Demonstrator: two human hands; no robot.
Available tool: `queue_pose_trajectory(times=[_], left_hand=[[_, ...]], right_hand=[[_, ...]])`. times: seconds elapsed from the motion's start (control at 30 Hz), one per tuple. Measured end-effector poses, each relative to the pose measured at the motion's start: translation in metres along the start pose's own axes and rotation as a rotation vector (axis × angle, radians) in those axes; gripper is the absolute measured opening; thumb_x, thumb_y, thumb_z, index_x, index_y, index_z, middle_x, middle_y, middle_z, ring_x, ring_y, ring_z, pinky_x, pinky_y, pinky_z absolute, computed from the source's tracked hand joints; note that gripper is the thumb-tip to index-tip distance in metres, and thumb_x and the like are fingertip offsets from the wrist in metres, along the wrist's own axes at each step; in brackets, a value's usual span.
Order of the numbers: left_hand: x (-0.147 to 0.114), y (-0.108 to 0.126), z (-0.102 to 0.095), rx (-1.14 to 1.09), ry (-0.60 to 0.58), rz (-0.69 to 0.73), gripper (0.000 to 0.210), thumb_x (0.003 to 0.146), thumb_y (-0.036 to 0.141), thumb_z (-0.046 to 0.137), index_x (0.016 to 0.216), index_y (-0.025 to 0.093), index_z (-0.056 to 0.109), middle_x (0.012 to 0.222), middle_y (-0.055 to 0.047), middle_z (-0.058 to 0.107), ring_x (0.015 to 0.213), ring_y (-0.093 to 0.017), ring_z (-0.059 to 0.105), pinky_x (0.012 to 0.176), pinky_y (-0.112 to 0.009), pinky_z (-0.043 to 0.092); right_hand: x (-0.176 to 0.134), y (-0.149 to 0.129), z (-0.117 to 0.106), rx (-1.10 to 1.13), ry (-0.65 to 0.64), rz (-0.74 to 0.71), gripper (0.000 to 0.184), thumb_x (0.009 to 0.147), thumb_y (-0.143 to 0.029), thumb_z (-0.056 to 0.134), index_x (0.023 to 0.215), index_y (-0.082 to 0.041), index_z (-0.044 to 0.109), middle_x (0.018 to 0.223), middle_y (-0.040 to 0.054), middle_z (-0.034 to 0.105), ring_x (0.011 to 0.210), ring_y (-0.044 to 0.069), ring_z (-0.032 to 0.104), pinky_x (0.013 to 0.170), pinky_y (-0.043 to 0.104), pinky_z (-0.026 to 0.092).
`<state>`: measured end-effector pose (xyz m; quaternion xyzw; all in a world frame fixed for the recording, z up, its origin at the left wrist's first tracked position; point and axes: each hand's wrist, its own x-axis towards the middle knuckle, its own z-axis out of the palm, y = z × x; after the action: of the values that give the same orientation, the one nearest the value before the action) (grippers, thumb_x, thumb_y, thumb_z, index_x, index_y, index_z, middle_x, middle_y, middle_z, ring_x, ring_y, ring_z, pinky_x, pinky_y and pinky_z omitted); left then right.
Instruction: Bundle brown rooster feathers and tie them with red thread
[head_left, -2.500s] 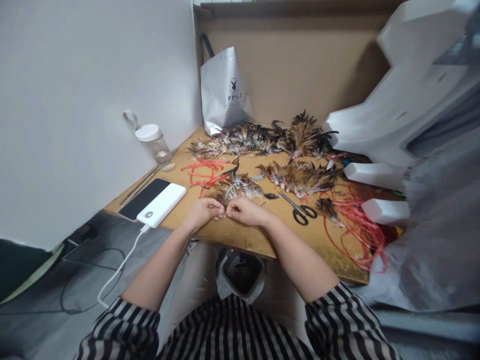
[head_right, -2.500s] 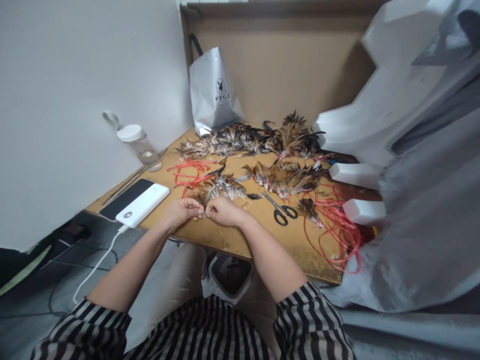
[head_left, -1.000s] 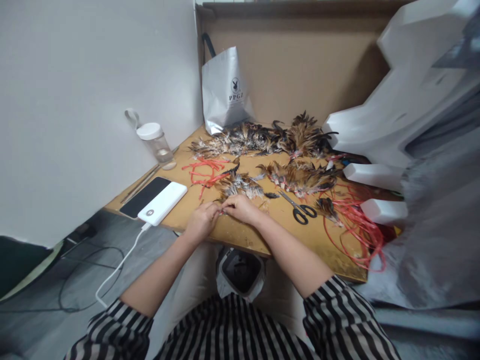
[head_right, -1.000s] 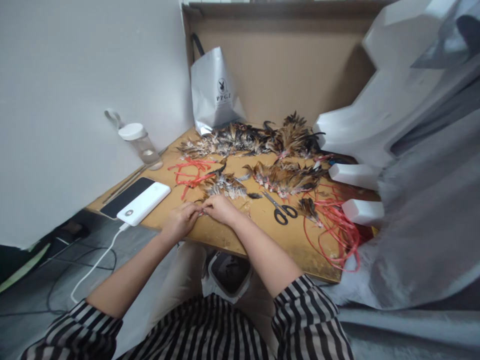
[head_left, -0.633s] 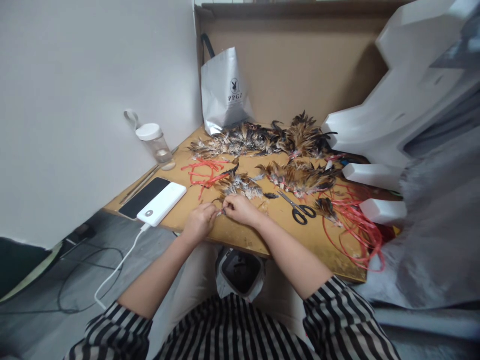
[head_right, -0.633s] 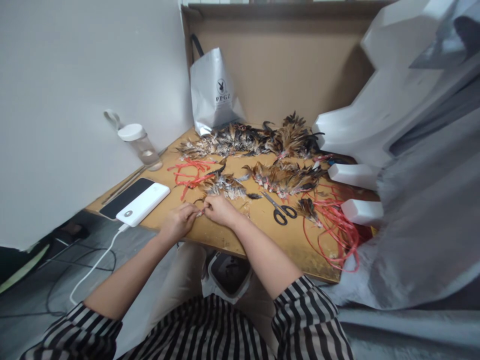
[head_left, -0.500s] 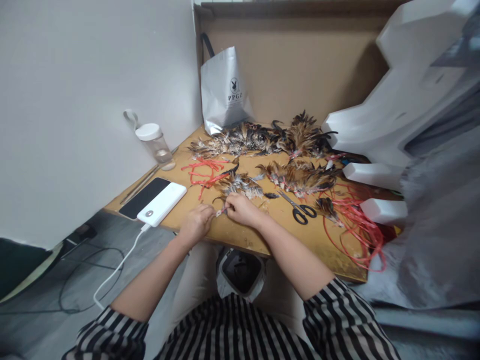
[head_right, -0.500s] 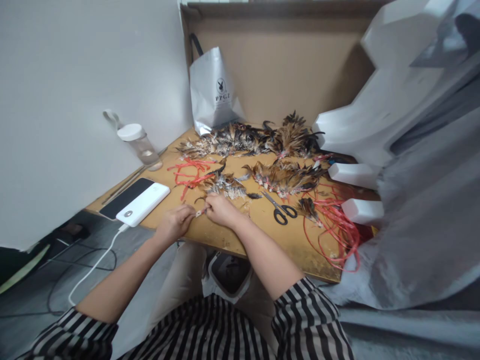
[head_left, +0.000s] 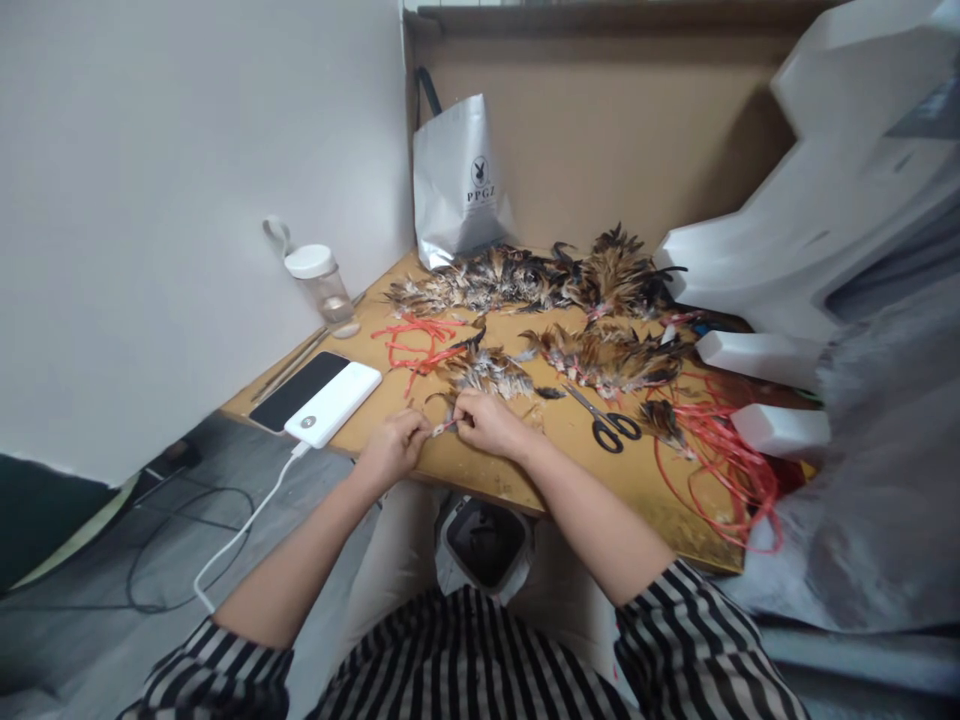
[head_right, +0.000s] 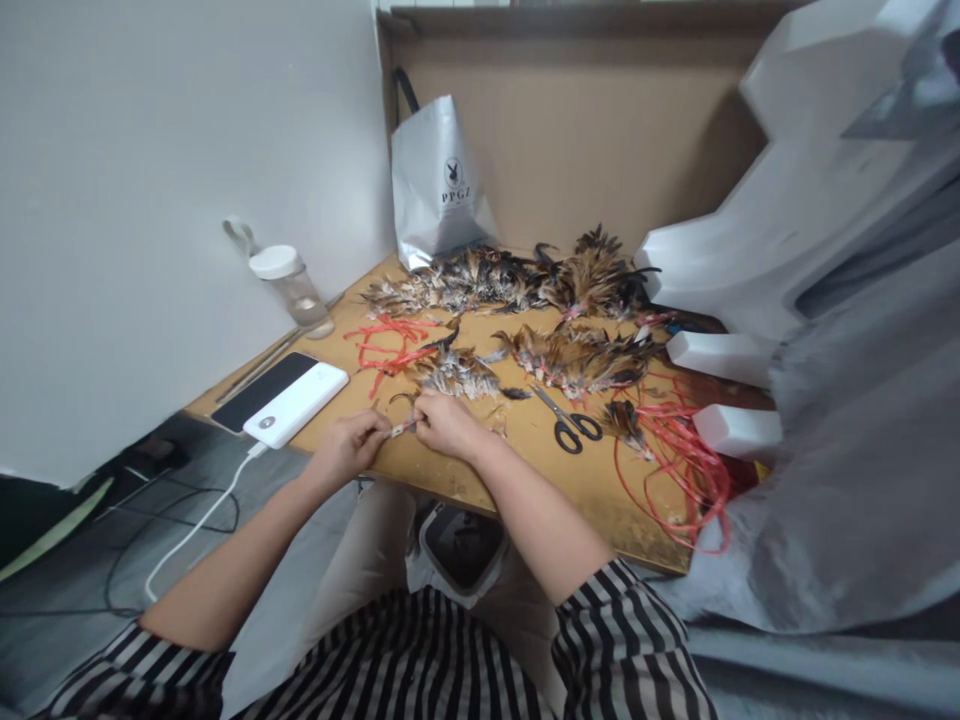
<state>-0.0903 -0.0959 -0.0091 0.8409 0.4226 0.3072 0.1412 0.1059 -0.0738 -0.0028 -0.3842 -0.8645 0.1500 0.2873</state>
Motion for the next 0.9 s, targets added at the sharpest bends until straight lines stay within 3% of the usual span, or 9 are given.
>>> queue_pose_trajectory(times=[0.13,0.23,0.3,0.37,0.47,0.57,0.7,0.8,0.9], left_hand=[[0.001,0.004,0.001,-0.126,0.009,-0.169,0.012,0.077,0.024,0.05,0.071,0.018,0.058,0.068,-0.003,0.06,0.066,-0.014,0.055,0.064,-0.025,0.041],[0.004,0.008,0.005,-0.404,0.037,-0.386,0.017,0.072,0.034,0.057,0.077,0.017,0.057,0.066,-0.002,0.061,0.061,-0.013,0.056,0.059,-0.023,0.042],[0.007,0.011,0.007,-0.534,0.047,-0.45,0.026,0.065,0.037,0.064,0.08,0.016,0.057,0.071,-0.003,0.063,0.065,-0.013,0.058,0.061,-0.023,0.044],[0.009,0.014,0.008,-0.532,0.038,-0.473,0.03,0.06,0.037,0.068,0.079,0.016,0.059,0.071,-0.003,0.064,0.064,-0.013,0.058,0.06,-0.023,0.044],[0.012,0.016,0.009,-0.507,0.038,-0.511,0.026,0.064,0.039,0.065,0.073,0.015,0.061,0.062,-0.002,0.062,0.055,-0.012,0.055,0.054,-0.022,0.042],[0.017,0.013,0.009,-0.619,0.095,-0.546,0.028,0.064,0.04,0.065,0.072,0.013,0.06,0.059,-0.003,0.061,0.053,-0.012,0.055,0.053,-0.023,0.043],[0.025,0.013,0.008,-0.843,0.082,-0.548,0.043,0.056,0.035,0.072,0.09,0.013,0.059,0.071,-0.005,0.064,0.059,-0.013,0.058,0.056,-0.025,0.046],[0.028,0.02,0.007,-0.797,0.038,-0.506,0.051,0.052,0.03,0.074,0.098,0.014,0.059,0.077,-0.005,0.065,0.058,-0.011,0.057,0.055,-0.022,0.045],[0.03,0.027,0.005,-0.724,0.096,-0.482,0.037,0.056,0.033,0.072,0.085,0.012,0.065,0.069,-0.004,0.064,0.054,-0.009,0.054,0.051,-0.02,0.042]], right_hand=[[0.0,0.0,-0.001,0.031,0.03,0.002,0.012,0.067,-0.005,0.046,0.067,-0.015,0.053,0.072,0.002,0.05,0.066,0.011,0.045,0.062,0.021,0.034],[0.001,0.001,-0.001,0.086,0.074,0.003,0.012,0.068,-0.005,0.047,0.068,-0.015,0.053,0.071,0.0017,0.051,0.066,0.011,0.045,0.063,0.02,0.034],[0.001,0.0,-0.001,0.127,0.104,0.014,0.011,0.069,-0.006,0.047,0.069,-0.015,0.054,0.07,0.0012,0.051,0.065,0.01,0.046,0.062,0.02,0.035],[0.001,-0.001,-0.001,0.168,0.122,0.034,0.01,0.07,-0.008,0.048,0.07,-0.015,0.055,0.069,0.0005,0.051,0.063,0.009,0.045,0.06,0.019,0.035],[0.002,-0.003,-0.006,0.231,0.152,0.075,0.009,0.072,-0.012,0.049,0.072,-0.015,0.057,0.069,0.0001,0.051,0.059,0.008,0.045,0.057,0.02,0.034],[0.002,-0.003,-0.014,0.3,0.225,0.129,0.009,0.074,-0.018,0.05,0.071,-0.015,0.058,0.068,0.0004,0.052,0.059,0.009,0.044,0.057,0.02,0.035],[0.002,0.001,-0.019,0.377,0.259,0.207,0.01,0.074,-0.022,0.051,0.07,-0.014,0.056,0.063,-0.0007,0.052,0.055,0.008,0.043,0.054,0.02,0.034],[0.002,0.003,-0.017,0.384,0.249,0.2,0.009,0.072,-0.022,0.052,0.069,-0.015,0.056,0.062,-0.0013,0.052,0.055,0.008,0.043,0.053,0.019,0.034],[0.002,0.003,-0.015,0.418,0.268,0.184,0.009,0.072,-0.023,0.053,0.069,-0.015,0.057,0.063,-0.0011,0.052,0.055,0.008,0.043,0.053,0.019,0.035]])
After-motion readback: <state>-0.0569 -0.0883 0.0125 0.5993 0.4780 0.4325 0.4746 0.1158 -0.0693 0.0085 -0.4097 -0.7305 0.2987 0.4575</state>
